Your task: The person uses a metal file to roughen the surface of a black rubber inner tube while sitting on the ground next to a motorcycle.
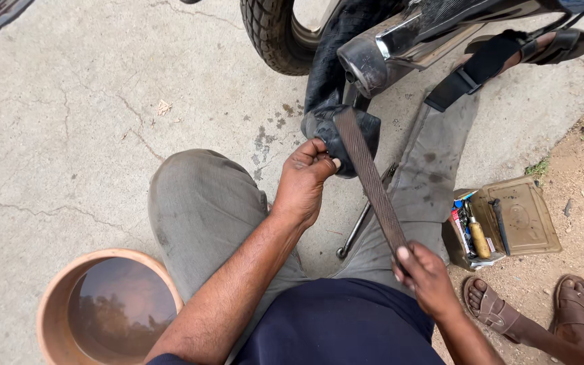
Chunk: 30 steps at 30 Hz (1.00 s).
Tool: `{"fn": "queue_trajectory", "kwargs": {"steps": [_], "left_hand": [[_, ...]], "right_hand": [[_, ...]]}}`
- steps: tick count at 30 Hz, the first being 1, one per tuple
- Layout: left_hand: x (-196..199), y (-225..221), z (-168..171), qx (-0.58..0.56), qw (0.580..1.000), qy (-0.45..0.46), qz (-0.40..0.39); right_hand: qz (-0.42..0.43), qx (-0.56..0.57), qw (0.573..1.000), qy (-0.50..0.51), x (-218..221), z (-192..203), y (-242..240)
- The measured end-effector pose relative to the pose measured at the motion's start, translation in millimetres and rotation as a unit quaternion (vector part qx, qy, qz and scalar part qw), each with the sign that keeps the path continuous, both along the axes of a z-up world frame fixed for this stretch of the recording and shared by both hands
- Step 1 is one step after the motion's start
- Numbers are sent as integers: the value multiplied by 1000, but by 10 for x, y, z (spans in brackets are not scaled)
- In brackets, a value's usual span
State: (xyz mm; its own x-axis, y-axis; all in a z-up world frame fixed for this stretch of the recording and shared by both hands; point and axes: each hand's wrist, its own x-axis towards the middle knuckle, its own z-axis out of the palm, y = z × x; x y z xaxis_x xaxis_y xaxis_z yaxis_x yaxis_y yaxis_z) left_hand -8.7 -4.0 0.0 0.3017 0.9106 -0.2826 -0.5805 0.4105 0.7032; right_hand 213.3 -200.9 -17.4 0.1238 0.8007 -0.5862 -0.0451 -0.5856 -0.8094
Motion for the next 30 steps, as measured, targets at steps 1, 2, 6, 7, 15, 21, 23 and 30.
{"fn": "queue_trajectory", "kwargs": {"steps": [1, 2, 6, 7, 15, 21, 23, 30], "left_hand": [[-13, 28, 15, -1, 1000, 3, -1], [-18, 23, 28, 4, 1000, 16, 4], [116, -96, -13, 35, 997, 71, -7], [145, -56, -14, 55, 994, 89, -9], [92, 21, -3, 14, 1000, 17, 0], [95, 30, 97, 4, 999, 31, -5], [152, -12, 71, 18, 999, 47, -8], [195, -26, 102, 11, 999, 30, -12]], "right_hand": [[-5, -22, 999, 29, -8, -20, -117], [-16, -25, 999, 35, -62, -56, -109], [-50, 57, 996, 38, -548, -20, 439], [-65, 76, 994, 39, -634, 39, 703], [-32, 98, 994, -30, -152, 59, 543], [-48, 3, 997, 56, -290, -110, -51], [-56, 48, 996, 48, -507, -98, 411], [-66, 171, 982, -50, -338, 70, 1084]]}}
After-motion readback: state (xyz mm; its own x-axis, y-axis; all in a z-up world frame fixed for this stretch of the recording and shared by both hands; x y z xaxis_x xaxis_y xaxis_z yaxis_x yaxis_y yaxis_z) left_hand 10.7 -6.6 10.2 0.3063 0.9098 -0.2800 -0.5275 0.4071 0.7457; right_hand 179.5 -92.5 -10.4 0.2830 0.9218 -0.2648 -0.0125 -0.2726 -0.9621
